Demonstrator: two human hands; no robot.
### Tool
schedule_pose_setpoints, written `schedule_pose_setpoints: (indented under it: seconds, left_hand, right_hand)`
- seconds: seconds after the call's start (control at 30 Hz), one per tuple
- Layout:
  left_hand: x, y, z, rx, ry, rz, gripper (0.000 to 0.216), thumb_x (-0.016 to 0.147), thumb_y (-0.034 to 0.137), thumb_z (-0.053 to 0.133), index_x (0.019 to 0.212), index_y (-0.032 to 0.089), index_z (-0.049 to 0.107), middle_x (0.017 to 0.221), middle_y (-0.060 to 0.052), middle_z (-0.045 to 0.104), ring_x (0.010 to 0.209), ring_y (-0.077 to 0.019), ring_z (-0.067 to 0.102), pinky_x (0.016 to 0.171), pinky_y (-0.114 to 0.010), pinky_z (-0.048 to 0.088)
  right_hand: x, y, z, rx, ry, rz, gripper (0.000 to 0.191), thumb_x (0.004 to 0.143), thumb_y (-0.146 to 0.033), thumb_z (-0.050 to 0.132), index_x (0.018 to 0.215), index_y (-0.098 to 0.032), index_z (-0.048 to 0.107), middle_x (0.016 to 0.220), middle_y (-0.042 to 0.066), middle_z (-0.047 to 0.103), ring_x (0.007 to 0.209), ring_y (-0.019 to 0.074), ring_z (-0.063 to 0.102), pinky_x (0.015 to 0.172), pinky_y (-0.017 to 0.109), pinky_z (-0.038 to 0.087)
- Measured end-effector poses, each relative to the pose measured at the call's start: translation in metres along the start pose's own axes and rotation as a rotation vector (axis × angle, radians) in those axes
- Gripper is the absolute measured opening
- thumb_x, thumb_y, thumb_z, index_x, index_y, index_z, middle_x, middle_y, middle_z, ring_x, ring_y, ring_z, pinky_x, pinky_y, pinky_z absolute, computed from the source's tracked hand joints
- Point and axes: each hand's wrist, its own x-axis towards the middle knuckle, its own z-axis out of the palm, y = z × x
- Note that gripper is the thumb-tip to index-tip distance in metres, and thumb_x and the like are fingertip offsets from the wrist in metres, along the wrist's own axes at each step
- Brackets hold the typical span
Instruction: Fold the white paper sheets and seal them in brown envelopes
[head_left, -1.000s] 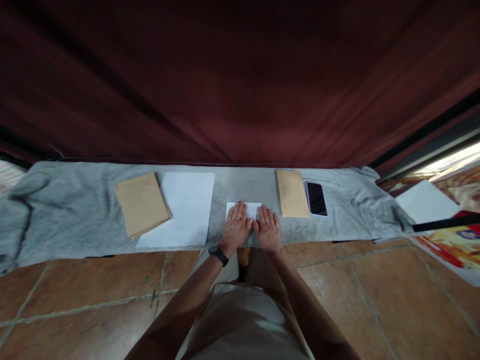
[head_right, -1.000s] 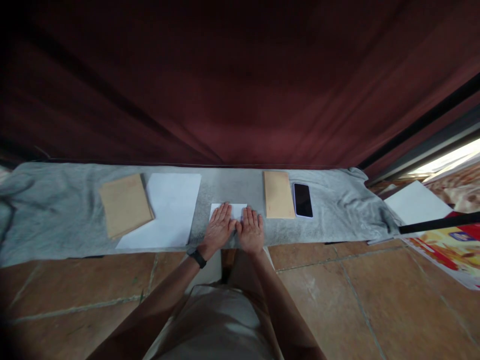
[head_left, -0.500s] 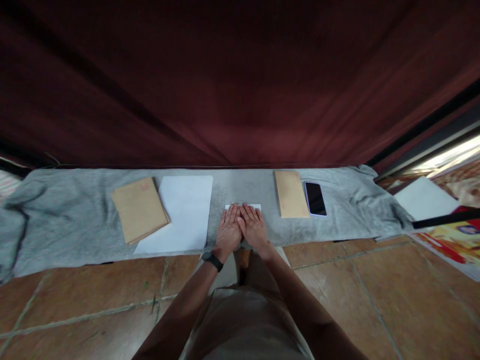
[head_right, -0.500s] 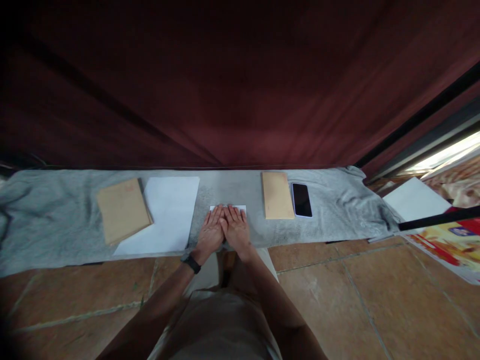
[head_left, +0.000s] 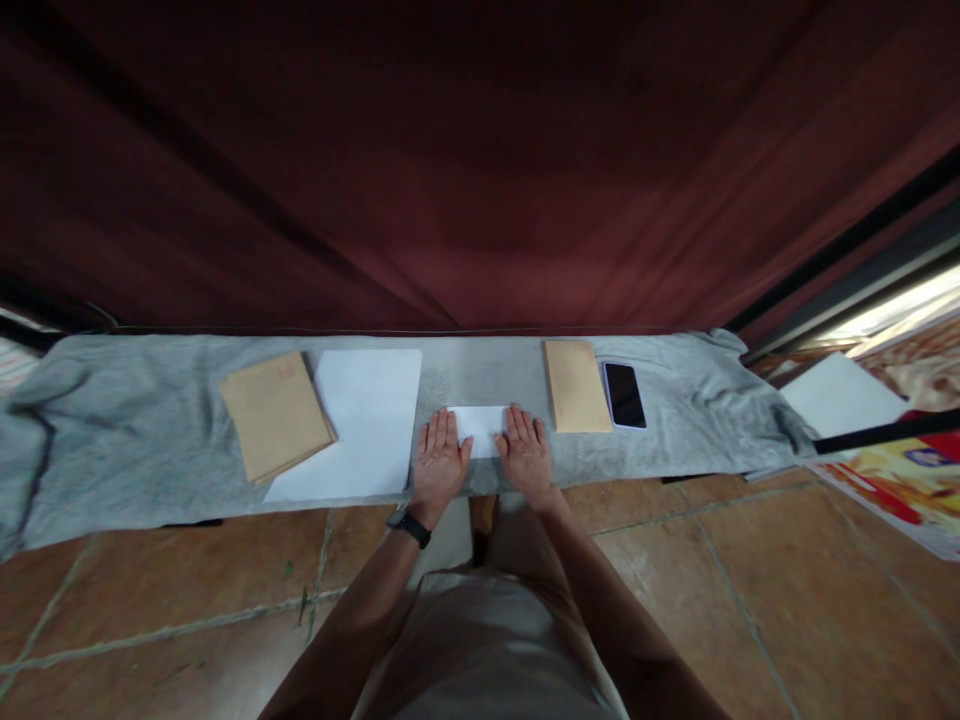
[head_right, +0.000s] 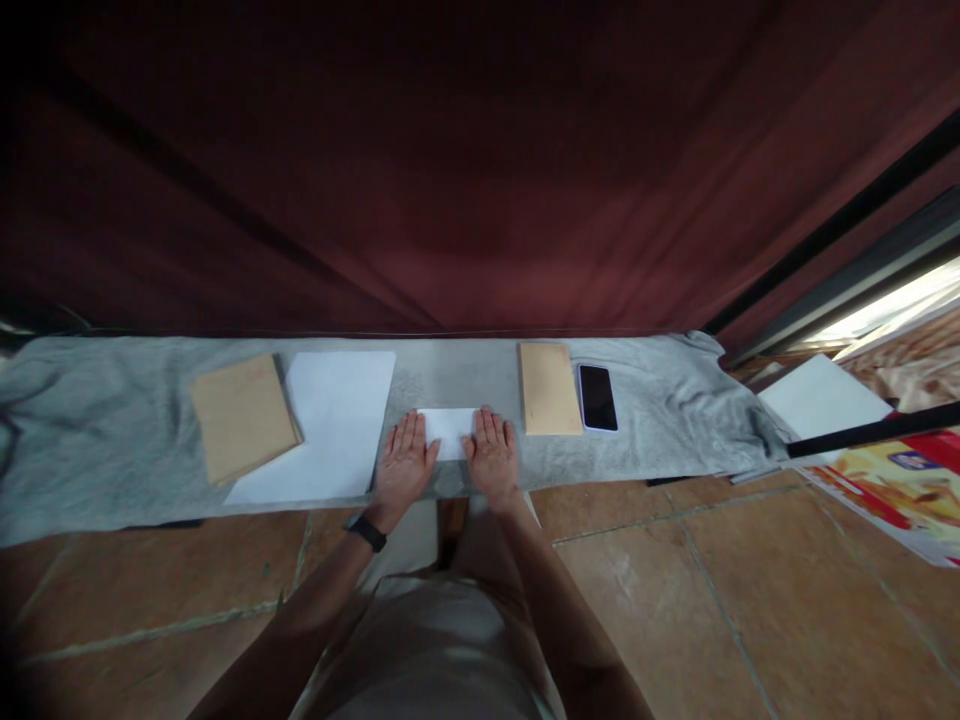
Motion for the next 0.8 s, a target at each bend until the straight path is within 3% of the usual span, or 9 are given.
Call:
schedule_pose_setpoints:
  seconds: [0.37, 0.47, 0.6, 0.8]
  left_hand:
    - [-0.004, -0.001, 0.0, -0.036, 0.028, -0.042, 0.064, 0.103, 0.039, 0.035, 0.156, 0.002, 0.035, 0.16, -0.024, 0.036, 0.152, -0.0332, 0.032, 0.124, -0.056, 0.025]
    - [-0.003, -0.001, 0.001, -0.026, 0.023, -0.041, 0.065, 0.103, 0.039, 0.035, 0.154, -0.001, 0.037, 0.16, -0.025, 0.036, 0.152, -0.0338, 0.032, 0.125, -0.054, 0.024]
    - [-0.003, -0.001, -0.001, 0.005, 0.016, -0.033, 0.063, 0.103, 0.037, 0.034, 0.153, -0.002, 0.038, 0.161, -0.025, 0.035, 0.152, -0.0338, 0.031, 0.125, -0.054, 0.024]
    - [-0.008, -0.002, -0.008, 0.022, -0.03, 0.103, 0.054, 0.103, 0.029, 0.036, 0.151, 0.009, 0.047, 0.162, -0.015, 0.038, 0.154, -0.0307, 0.029, 0.125, -0.054, 0.027]
  right_hand:
    - [-0.007, 0.013, -0.003, 0.005, 0.037, 0.03, 0.057, 0.109, -0.039, 0.032, 0.157, -0.009, 0.036, 0.158, 0.019, 0.044, 0.147, 0.0304, 0.041, 0.12, 0.053, 0.03]
    - [-0.001, 0.002, -0.006, 0.027, 0.022, 0.035, 0.056, 0.109, -0.038, 0.031, 0.157, -0.008, 0.037, 0.159, 0.018, 0.043, 0.148, 0.029, 0.039, 0.121, 0.051, 0.029]
    - [0.01, -0.023, -0.004, 0.071, -0.079, -0.107, 0.052, 0.109, -0.036, 0.033, 0.155, -0.013, 0.042, 0.161, 0.013, 0.042, 0.149, 0.0248, 0.038, 0.124, 0.046, 0.027]
    - [0.015, -0.035, 0.003, 0.051, -0.162, -0.157, 0.05, 0.108, -0.033, 0.036, 0.154, -0.016, 0.044, 0.162, 0.01, 0.04, 0.15, 0.0239, 0.037, 0.125, 0.046, 0.025]
